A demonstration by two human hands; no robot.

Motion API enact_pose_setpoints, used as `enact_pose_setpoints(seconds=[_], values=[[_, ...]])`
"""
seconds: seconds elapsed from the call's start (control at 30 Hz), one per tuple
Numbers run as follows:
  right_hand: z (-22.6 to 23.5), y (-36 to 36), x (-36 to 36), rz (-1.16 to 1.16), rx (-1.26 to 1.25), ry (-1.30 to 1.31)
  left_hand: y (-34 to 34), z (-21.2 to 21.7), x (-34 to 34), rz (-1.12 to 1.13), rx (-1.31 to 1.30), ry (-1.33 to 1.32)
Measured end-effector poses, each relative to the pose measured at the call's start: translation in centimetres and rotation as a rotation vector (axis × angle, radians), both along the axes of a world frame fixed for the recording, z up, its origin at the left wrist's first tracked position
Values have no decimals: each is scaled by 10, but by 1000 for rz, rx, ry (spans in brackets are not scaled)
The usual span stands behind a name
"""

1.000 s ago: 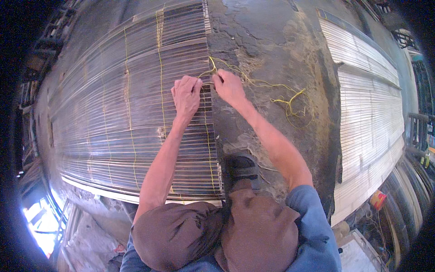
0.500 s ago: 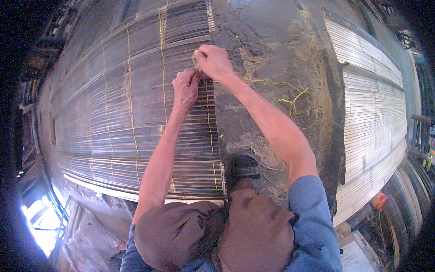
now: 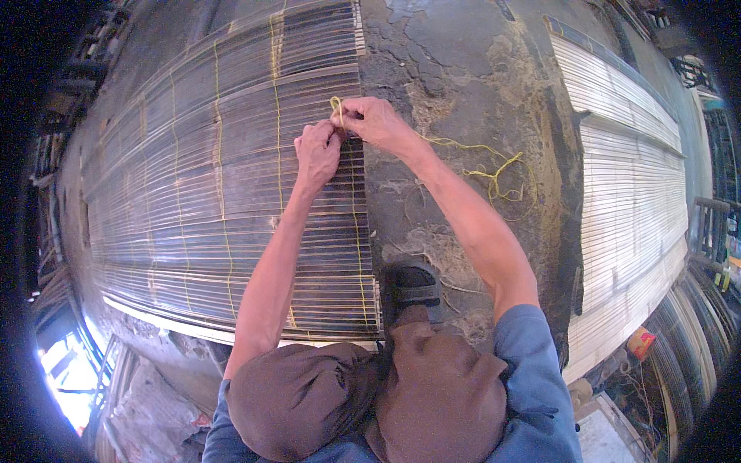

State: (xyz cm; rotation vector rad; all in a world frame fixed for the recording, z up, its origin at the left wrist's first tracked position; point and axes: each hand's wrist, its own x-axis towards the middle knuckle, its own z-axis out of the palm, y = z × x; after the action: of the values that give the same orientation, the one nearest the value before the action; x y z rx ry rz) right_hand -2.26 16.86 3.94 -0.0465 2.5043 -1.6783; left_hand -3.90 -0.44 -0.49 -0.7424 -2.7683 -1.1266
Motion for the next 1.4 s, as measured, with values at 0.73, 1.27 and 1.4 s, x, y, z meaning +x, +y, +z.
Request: enact_pose_setpoints(seconds=[0.73, 1.27, 1.4], values=[[-24, 4, 4, -437, 26, 28, 7, 12, 10, 54, 56, 189], [-43, -34, 110, -370, -557, -580, 8, 7, -3, 7, -25, 68], [-19, -59, 122, -314, -555, -603, 8, 33, -10, -59, -112, -72]])
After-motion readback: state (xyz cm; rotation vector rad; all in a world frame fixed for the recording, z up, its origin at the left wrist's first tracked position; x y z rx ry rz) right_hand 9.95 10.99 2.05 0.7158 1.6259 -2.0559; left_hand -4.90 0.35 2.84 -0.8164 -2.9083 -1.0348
